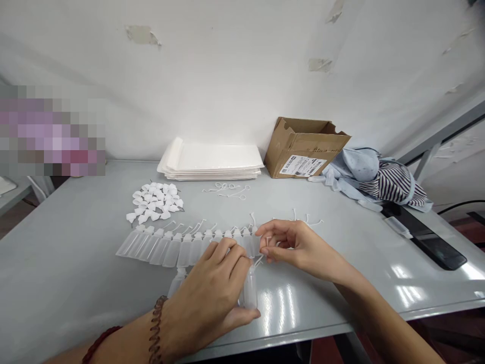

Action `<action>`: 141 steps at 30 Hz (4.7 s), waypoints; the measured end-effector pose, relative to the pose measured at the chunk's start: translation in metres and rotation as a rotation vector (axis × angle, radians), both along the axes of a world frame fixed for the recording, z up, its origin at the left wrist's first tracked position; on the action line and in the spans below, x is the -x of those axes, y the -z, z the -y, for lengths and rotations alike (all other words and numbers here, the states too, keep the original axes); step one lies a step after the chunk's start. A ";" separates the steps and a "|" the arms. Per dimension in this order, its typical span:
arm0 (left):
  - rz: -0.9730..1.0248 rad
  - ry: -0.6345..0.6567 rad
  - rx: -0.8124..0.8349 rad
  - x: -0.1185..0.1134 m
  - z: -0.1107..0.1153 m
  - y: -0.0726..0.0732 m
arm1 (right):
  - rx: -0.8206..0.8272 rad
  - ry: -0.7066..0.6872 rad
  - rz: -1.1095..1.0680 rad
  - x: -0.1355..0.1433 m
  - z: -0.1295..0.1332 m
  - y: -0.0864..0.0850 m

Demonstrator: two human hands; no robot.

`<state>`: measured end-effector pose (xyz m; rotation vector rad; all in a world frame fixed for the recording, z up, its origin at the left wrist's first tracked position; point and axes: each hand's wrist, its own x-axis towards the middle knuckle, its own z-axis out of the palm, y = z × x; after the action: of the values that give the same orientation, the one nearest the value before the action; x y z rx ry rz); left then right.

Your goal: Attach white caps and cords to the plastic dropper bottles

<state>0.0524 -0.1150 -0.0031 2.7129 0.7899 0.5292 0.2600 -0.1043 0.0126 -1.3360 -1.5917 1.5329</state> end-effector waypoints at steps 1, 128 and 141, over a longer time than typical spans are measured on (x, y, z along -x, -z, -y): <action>-0.013 -0.006 0.005 0.000 0.000 0.001 | -0.017 -0.022 0.044 -0.002 0.000 0.000; 0.620 -0.255 0.764 0.024 -0.053 -0.029 | -1.383 0.066 0.671 0.018 -0.007 -0.003; 0.570 -0.312 0.608 0.012 -0.037 -0.015 | -1.365 0.019 0.555 0.022 0.004 0.016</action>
<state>0.0402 -0.0777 0.0122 1.7708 1.0018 0.8993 0.2382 -0.1081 -0.0038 -0.8880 -2.2060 -0.1913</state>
